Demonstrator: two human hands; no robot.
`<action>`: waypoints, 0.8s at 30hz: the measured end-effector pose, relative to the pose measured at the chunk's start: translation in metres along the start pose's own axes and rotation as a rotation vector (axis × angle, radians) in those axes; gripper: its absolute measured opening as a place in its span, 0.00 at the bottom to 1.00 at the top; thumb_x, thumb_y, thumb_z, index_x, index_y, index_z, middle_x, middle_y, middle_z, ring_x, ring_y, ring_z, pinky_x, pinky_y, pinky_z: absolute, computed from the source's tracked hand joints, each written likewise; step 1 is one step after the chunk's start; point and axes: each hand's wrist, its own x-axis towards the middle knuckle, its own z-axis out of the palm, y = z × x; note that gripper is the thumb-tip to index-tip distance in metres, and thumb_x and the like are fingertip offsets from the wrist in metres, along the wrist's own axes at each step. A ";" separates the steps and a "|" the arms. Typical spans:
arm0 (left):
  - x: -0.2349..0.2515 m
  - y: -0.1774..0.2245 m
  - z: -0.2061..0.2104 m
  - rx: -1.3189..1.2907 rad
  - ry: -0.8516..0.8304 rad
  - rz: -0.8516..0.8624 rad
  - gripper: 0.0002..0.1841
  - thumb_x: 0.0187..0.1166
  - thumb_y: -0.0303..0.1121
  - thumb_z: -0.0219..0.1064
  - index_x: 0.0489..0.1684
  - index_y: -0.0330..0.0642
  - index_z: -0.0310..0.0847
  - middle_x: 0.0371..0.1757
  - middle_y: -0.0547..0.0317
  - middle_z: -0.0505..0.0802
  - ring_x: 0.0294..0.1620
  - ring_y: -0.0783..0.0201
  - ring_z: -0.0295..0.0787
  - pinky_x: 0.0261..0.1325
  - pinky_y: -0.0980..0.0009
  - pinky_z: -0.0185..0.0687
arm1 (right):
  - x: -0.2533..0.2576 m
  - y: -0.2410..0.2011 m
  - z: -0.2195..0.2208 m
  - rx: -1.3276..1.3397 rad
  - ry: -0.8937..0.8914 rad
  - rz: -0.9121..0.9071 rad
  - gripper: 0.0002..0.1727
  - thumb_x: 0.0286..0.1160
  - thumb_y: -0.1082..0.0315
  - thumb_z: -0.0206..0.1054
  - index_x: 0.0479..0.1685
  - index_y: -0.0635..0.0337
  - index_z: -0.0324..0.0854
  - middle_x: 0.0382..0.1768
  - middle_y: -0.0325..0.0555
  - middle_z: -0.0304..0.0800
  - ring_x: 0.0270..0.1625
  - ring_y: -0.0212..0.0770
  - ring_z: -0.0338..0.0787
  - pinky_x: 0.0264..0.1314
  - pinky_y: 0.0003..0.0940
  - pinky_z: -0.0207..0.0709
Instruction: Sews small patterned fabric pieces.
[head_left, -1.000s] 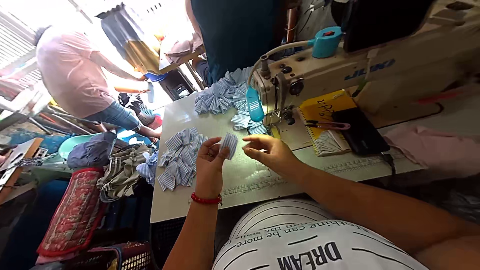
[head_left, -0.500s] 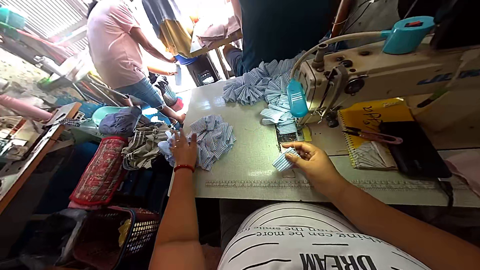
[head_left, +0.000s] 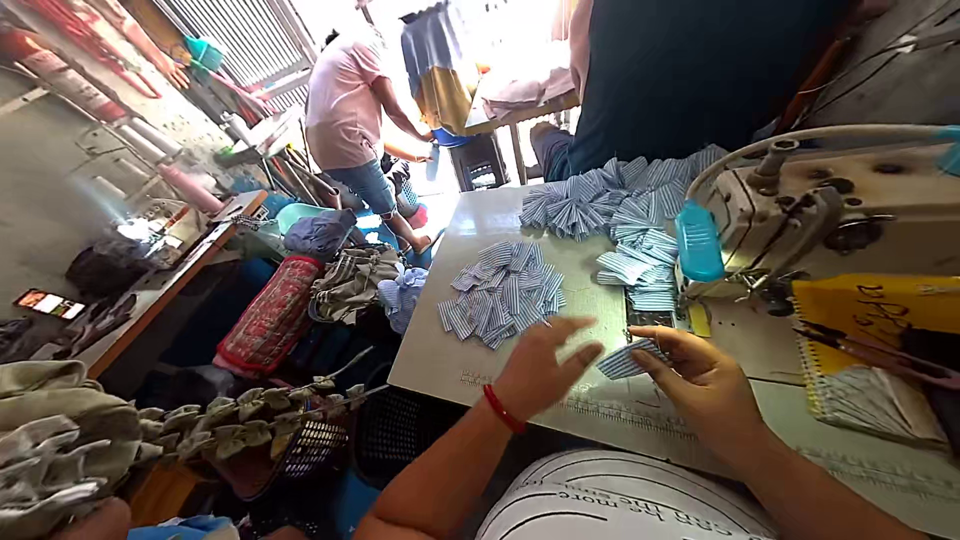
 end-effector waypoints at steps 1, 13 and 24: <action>-0.006 0.006 0.009 -0.065 -0.083 0.003 0.21 0.85 0.38 0.65 0.69 0.33 0.84 0.62 0.43 0.92 0.62 0.55 0.91 0.67 0.58 0.85 | 0.000 -0.001 0.001 -0.018 -0.002 -0.053 0.16 0.76 0.66 0.69 0.58 0.65 0.87 0.50 0.40 0.93 0.49 0.22 0.91 0.55 0.18 0.86; -0.016 -0.001 0.036 -0.219 -0.078 0.025 0.13 0.85 0.31 0.64 0.48 0.28 0.91 0.50 0.46 0.95 0.53 0.66 0.93 0.63 0.70 0.86 | -0.011 0.000 0.001 -0.020 0.023 -0.100 0.15 0.77 0.66 0.69 0.57 0.64 0.87 0.50 0.40 0.94 0.47 0.22 0.92 0.54 0.17 0.86; -0.017 0.000 0.041 -0.165 0.035 0.059 0.08 0.78 0.32 0.72 0.40 0.34 0.91 0.41 0.54 0.95 0.47 0.69 0.91 0.58 0.71 0.85 | -0.009 -0.018 0.003 0.054 -0.011 0.187 0.17 0.73 0.65 0.71 0.59 0.62 0.85 0.44 0.39 0.91 0.36 0.27 0.92 0.35 0.22 0.89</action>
